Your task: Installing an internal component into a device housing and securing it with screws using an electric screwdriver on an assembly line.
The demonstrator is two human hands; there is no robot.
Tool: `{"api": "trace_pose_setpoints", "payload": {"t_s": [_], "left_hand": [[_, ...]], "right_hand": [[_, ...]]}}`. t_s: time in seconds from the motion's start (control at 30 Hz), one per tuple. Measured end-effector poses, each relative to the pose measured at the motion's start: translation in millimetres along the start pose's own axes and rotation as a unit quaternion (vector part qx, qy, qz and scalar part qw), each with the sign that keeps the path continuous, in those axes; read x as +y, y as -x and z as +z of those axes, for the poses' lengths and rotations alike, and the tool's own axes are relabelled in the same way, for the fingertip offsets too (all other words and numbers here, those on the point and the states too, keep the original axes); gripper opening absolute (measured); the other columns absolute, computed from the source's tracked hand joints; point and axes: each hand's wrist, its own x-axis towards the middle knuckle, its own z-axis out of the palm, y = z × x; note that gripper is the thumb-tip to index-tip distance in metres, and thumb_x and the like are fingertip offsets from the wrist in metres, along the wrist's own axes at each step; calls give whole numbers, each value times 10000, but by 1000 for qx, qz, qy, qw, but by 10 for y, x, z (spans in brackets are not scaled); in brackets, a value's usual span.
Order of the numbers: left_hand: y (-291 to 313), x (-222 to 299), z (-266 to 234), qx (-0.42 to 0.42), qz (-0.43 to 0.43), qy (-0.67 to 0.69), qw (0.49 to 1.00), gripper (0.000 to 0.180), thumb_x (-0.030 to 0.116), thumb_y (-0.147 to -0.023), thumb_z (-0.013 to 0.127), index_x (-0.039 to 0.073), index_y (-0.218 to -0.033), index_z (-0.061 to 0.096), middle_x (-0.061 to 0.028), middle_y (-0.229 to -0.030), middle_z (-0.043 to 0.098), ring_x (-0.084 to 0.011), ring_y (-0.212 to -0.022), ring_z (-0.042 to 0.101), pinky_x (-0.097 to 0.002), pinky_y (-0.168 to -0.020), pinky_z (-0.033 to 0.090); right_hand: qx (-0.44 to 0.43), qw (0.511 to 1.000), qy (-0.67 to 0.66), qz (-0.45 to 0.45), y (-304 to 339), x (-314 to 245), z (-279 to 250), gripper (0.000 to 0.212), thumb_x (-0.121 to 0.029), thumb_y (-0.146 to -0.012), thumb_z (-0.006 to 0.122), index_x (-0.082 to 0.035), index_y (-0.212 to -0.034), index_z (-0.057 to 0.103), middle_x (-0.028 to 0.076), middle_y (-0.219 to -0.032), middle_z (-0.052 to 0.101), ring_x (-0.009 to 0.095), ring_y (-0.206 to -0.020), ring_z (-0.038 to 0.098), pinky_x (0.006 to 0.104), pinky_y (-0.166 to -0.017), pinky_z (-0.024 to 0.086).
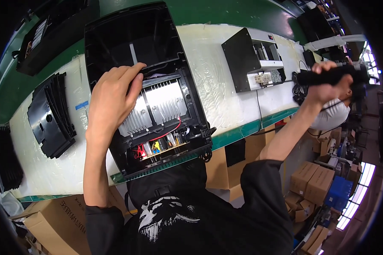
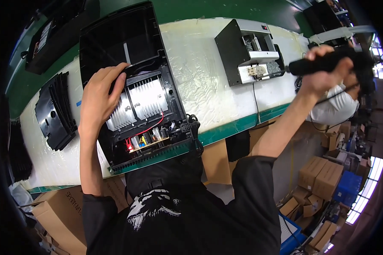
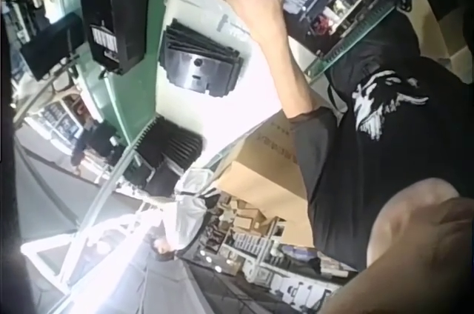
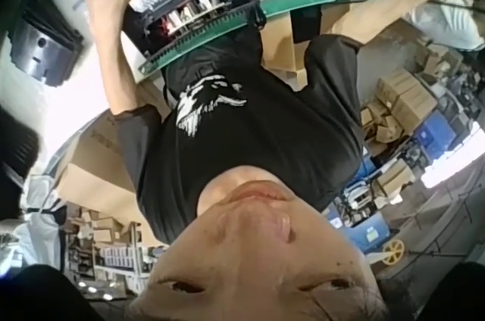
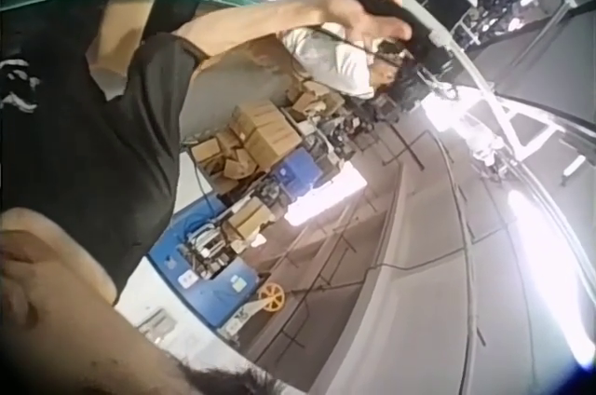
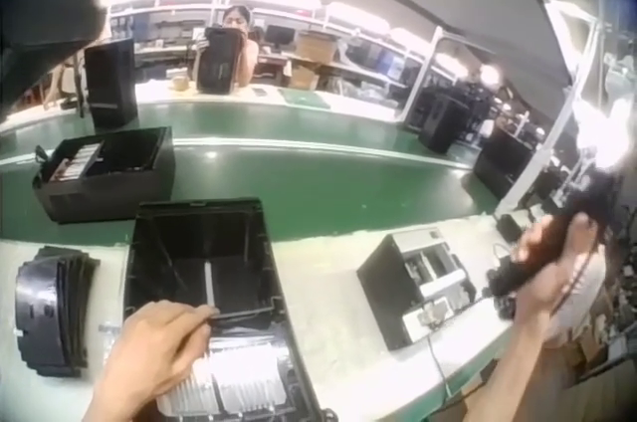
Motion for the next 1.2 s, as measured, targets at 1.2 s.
{"api": "trace_pose_setpoints", "payload": {"t_s": [1.2], "left_hand": [[63,-127,80,6,25,-8,1000,233,177,-846,516,60,-1023,612,-100,-772,592,-262,-740,572,-358,-699,458]], "right_hand": [[-164,955,-196,-152,915,-1541,645,328,-366,-726,673,-115,-675,469,-39,-614,486,49,-503,455,167,-561,382]]}}
